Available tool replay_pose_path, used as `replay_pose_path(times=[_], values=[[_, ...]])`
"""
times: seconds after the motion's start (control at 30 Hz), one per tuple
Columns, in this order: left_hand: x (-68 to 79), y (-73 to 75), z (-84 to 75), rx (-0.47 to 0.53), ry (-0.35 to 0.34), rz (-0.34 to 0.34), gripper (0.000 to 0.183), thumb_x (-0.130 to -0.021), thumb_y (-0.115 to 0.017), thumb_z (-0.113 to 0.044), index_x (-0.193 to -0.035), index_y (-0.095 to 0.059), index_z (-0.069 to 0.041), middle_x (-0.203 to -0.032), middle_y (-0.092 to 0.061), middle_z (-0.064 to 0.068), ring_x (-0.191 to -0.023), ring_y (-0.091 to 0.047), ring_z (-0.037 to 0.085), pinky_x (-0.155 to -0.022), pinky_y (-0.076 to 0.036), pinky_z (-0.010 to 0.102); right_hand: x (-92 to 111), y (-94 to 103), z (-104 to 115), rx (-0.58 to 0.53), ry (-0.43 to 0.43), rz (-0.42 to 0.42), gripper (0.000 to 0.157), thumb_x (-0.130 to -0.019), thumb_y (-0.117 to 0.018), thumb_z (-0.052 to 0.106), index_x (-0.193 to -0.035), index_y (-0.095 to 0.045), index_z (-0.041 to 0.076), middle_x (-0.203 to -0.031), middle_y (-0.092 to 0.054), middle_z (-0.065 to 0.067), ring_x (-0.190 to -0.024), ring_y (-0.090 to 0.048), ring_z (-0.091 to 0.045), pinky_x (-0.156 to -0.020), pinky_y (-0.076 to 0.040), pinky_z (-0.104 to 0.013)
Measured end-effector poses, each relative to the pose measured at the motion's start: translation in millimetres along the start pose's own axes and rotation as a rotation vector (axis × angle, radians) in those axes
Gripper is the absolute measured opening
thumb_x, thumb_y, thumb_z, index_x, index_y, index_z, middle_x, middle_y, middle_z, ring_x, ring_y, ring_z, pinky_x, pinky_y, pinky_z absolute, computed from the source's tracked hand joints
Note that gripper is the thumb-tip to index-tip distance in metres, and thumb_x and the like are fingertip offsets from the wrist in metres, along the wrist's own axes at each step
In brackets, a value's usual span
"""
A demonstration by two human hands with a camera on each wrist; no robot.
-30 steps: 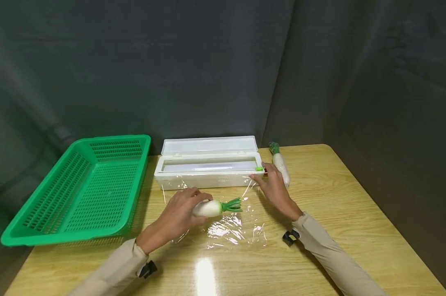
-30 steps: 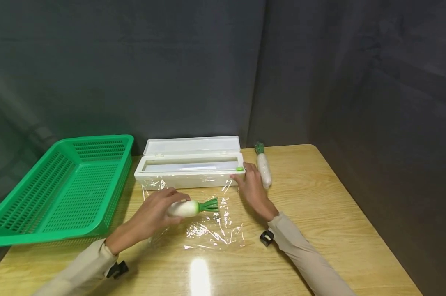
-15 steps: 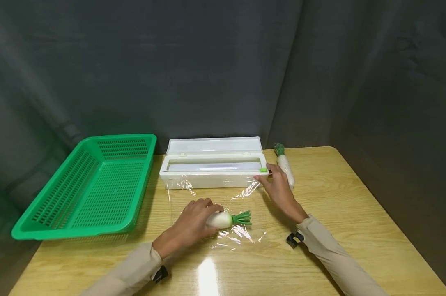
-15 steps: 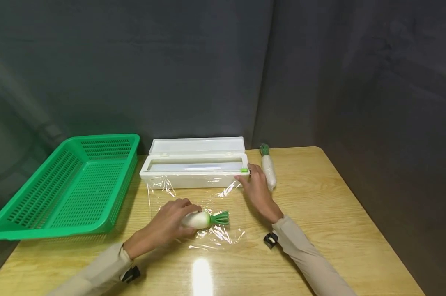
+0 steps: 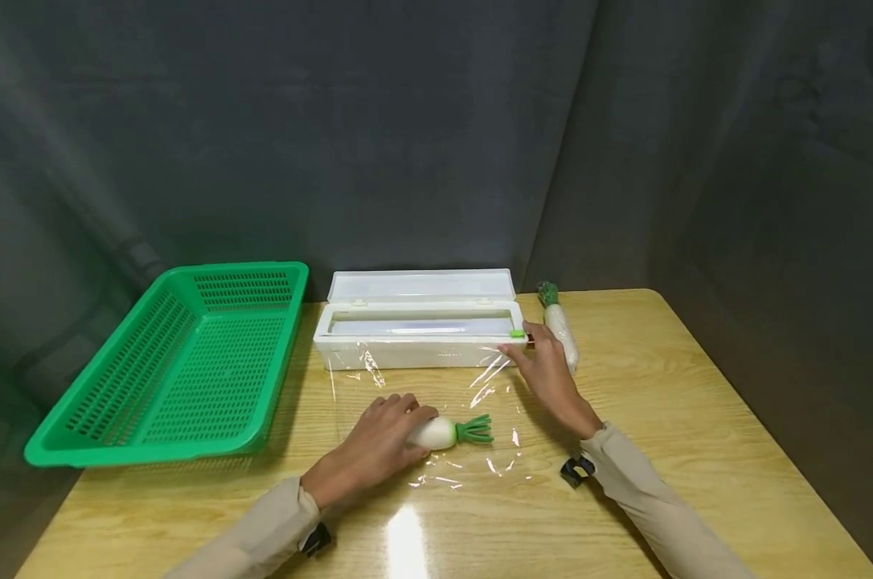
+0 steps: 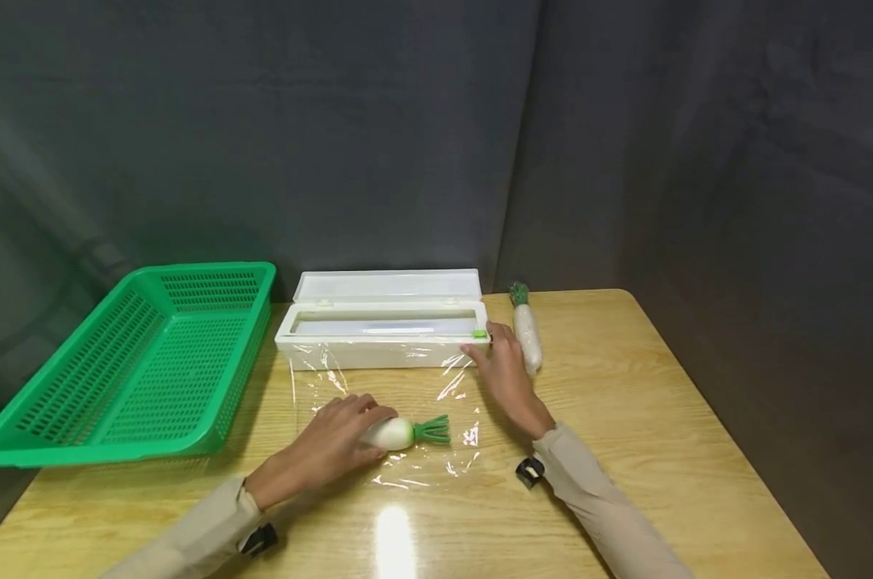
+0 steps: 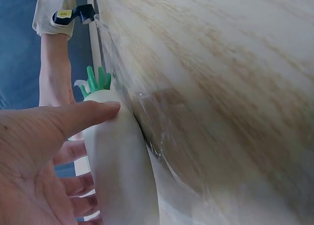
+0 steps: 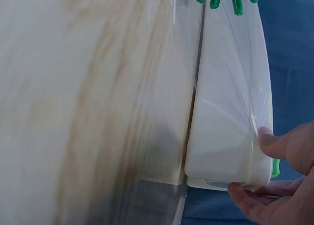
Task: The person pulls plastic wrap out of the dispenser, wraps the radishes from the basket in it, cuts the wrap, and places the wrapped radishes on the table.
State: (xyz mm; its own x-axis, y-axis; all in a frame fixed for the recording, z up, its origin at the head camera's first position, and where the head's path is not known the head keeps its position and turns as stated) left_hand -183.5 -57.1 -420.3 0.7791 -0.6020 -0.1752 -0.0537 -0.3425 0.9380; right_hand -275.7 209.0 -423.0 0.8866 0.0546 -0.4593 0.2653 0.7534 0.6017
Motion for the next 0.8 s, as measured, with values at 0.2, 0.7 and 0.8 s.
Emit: replay_pose_path(times=[0.2,0.7,0.8], values=[[3.6,0.7,0.8,0.021,0.011,-0.005,0.046,-0.088,-0.084,-0.021,-0.131,-0.069,-0.015,-0.113,-0.066,0.008,-0.102,-0.062,0.026,-0.092,-0.053,0.050,2,-1.0,0,0.005,-0.001,0.001,0.052,-0.093,-0.079,0.010,-0.131,-0.059,-0.019,-0.120,-0.064,-0.035,-0.112,-0.064,-0.047,-0.095,-0.054,-0.058],[17.0,10.3,2.3,0.026,0.021,-0.164,0.061,-0.086,-0.087,-0.023,-0.139,-0.063,-0.009,-0.128,-0.064,0.015,-0.119,-0.061,0.036,-0.102,-0.048,0.055,0,4.2,4,0.025,-0.057,0.086,0.051,-0.096,-0.077,0.011,-0.134,-0.057,-0.017,-0.125,-0.062,-0.035,-0.109,-0.063,-0.045,-0.092,-0.054,-0.056],[24.4,13.2,5.8,-0.015,-0.035,-0.232,0.054,-0.083,-0.089,-0.021,-0.132,-0.066,-0.011,-0.126,-0.064,0.012,-0.118,-0.061,0.031,-0.099,-0.049,0.050,-1,5.7,4,0.039,-0.077,0.123,0.056,-0.098,-0.076,0.014,-0.139,-0.054,-0.017,-0.128,-0.060,-0.036,-0.111,-0.063,-0.046,-0.093,-0.054,-0.057]])
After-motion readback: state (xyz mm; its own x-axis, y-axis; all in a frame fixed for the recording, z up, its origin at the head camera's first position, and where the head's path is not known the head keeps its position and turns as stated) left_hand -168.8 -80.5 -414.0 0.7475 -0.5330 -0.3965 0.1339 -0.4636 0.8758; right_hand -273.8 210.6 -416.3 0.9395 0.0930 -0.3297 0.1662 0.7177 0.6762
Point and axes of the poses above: each hand's wrist, its own x-axis away from the middle knuckle, its own y-axis out of the back of the hand, z = x × y, the point moved 3 cm from there along -x, towards the middle knuckle
